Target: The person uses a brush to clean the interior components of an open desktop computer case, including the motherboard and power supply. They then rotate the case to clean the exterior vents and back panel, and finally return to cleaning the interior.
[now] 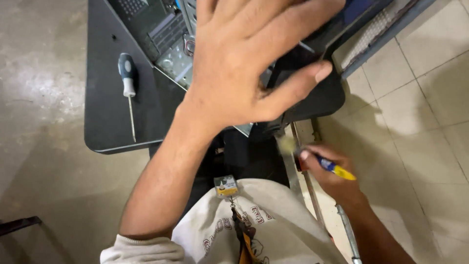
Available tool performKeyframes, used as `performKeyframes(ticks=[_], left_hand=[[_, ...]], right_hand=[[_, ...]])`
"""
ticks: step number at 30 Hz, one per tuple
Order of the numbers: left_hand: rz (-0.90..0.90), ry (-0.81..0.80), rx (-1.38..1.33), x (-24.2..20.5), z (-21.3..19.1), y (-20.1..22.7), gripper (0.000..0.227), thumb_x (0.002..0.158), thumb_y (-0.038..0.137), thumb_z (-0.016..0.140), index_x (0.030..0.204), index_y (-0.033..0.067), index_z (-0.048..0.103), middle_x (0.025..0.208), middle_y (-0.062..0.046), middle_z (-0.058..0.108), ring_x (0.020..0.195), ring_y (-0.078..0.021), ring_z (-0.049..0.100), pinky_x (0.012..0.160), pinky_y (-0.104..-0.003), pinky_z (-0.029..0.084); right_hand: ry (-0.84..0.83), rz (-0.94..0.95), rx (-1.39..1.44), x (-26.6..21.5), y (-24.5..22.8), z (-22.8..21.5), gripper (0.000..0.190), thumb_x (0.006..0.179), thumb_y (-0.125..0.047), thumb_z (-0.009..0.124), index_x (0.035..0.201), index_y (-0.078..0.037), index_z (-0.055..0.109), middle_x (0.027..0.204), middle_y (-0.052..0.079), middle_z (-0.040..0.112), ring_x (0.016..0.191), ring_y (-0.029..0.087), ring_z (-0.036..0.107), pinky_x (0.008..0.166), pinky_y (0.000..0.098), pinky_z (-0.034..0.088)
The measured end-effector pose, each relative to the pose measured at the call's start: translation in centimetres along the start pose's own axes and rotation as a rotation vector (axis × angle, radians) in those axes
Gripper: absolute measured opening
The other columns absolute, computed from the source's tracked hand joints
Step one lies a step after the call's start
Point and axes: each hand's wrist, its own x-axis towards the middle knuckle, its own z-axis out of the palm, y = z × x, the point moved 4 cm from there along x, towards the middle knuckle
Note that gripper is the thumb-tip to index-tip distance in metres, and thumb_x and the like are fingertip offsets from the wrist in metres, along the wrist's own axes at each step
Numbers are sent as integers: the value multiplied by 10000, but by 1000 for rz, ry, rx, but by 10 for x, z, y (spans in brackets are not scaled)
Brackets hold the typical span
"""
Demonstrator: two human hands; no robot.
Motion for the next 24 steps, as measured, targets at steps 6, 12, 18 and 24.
performKeyframes(ticks=[6, 12, 18, 24], left_hand=[[28, 27, 6, -2, -1, 1, 345, 1148, 411, 651, 1354, 158, 763, 1241, -43, 800, 1086, -288, 721, 1009, -432, 373], [56, 45, 10, -2, 3, -1, 359, 1166, 427, 589, 1369, 169, 737, 1202, -35, 803, 1039, -294, 714, 972, -440, 402], [43, 13, 26, 3, -1, -3, 403, 1171, 457, 550, 1396, 162, 706, 1337, -16, 792, 1168, -288, 739, 1032, -457, 381], [24, 26, -7, 5, -2, 5, 421, 1139, 427, 574, 1356, 114, 754, 1403, -79, 739, 1294, -325, 731, 1112, -482, 373]], right_hand=[[-461, -36, 128, 8, 67, 26, 361, 949, -295, 734, 1248, -112, 821, 1222, 90, 835, 1123, 240, 778, 1001, 358, 574], [-304, 285, 295, 27, 85, 58, 153, 964, -221, 745, 1003, -121, 854, 1138, 50, 856, 971, 148, 797, 833, 288, 636], [-234, 228, 351, 59, 78, 63, 258, 985, -218, 761, 1163, -51, 845, 1083, 99, 873, 991, 182, 824, 934, 275, 613], [-174, -7, 34, 49, 47, 31, 258, 989, -271, 744, 1197, -144, 831, 1204, 39, 807, 1093, 169, 762, 987, 299, 556]])
